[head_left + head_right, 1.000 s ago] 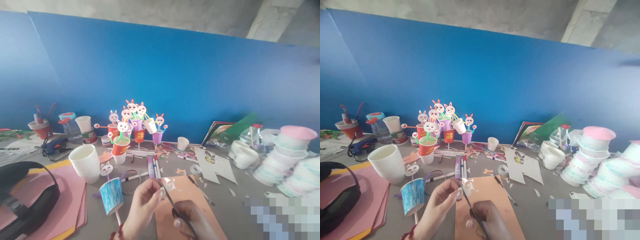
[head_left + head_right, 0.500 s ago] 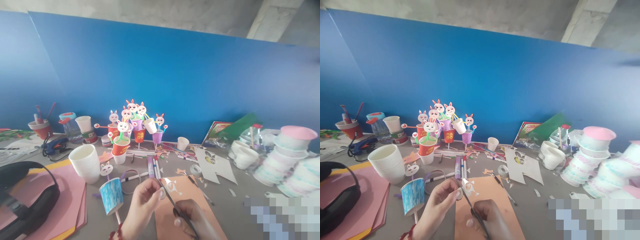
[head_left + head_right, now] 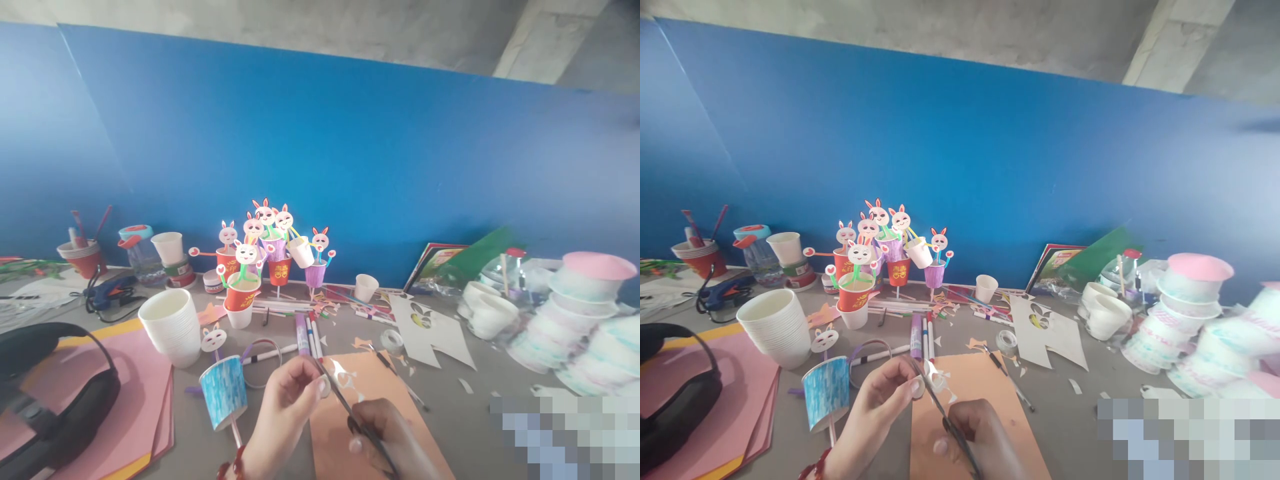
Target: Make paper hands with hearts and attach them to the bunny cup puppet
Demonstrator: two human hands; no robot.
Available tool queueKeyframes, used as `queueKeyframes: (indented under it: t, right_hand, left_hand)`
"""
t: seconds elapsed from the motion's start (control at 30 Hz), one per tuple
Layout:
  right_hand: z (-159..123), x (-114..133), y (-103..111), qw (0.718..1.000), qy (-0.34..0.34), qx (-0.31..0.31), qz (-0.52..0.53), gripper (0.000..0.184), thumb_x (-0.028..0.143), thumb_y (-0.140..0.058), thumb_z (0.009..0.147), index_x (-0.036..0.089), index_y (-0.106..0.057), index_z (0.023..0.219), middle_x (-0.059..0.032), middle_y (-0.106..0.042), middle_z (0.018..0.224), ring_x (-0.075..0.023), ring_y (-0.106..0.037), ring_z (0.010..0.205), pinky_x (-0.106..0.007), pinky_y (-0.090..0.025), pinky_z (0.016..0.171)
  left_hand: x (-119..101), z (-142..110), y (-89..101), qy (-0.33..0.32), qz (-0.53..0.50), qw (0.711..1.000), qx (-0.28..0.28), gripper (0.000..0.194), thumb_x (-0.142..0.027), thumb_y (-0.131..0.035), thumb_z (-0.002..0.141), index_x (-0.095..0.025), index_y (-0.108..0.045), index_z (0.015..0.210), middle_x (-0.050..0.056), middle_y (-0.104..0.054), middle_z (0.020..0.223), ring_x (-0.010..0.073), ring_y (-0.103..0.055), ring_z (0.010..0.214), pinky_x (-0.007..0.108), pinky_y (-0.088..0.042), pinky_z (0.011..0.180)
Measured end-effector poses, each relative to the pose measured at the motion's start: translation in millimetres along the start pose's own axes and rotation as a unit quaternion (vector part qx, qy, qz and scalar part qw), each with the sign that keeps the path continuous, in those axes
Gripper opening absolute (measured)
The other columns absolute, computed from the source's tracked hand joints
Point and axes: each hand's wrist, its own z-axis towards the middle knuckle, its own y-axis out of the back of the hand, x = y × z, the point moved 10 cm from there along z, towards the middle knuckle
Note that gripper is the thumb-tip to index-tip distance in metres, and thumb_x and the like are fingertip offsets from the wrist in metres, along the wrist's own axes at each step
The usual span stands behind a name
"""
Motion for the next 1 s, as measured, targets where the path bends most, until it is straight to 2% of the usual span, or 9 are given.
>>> queueKeyframes:
  t: [0.13,0.4,0.63,0.83,1.0]
  right_hand:
    - [0,7,1,1.000,0.026,-0.001,-0.008,0.067,0.079,-0.064,0.071,0.023,-0.030,0.056,0.0084,-0.021,0.056,-0.0084,-0.019,0.052,-0.026,-0.013,0.049]
    - [3,6,1,1.000,0.026,-0.008,0.000,0.062,0.072,-0.067,0.071,0.023,-0.031,0.056,0.0088,-0.021,0.056,-0.0076,-0.017,0.051,-0.026,-0.012,0.047]
    - [2,15,-1,0.999,0.030,0.009,0.004,0.065,0.077,-0.063,0.073,0.023,-0.030,0.055,0.0096,-0.019,0.053,-0.0071,-0.015,0.050,-0.026,-0.010,0.046]
    - [3,10,0,1.000,0.016,-0.002,0.007,0.068,0.082,-0.064,0.068,0.024,-0.031,0.056,0.0085,-0.021,0.055,-0.0075,-0.017,0.051,-0.026,-0.010,0.047]
    - [1,2,-5,0.999,-0.023,0.018,0.032,0.069,0.085,-0.064,0.064,0.024,-0.033,0.057,0.0100,-0.021,0.053,-0.0051,-0.017,0.046,-0.024,-0.009,0.042]
  left_hand:
    - [-1,0,0.2,-0.004,-0.013,1.000,-0.001,0.029,-0.039,-0.072,0.079,-0.018,-0.056,0.067,0.000,-0.054,0.068,0.0145,-0.044,0.067,0.026,-0.036,0.065]
    - [-4,0,-0.1,-0.016,-0.026,1.000,-0.003,0.028,-0.038,-0.074,0.079,-0.018,-0.059,0.067,0.000,-0.056,0.069,0.0137,-0.046,0.067,0.025,-0.038,0.065]
    - [-6,0,2.1,-0.020,-0.026,0.999,-0.012,0.028,-0.038,-0.074,0.080,-0.018,-0.060,0.066,0.000,-0.056,0.069,0.0138,-0.047,0.067,0.025,-0.039,0.065]
    - [-5,1,0.2,-0.012,-0.053,0.998,-0.009,0.030,-0.040,-0.075,0.079,-0.017,-0.060,0.068,0.000,-0.057,0.069,0.0132,-0.048,0.066,0.025,-0.040,0.065]
    - [-3,2,0.0,-0.015,-0.058,0.998,-0.003,0.030,-0.041,-0.075,0.080,-0.018,-0.060,0.069,0.000,-0.057,0.069,0.0132,-0.048,0.066,0.025,-0.040,0.065]
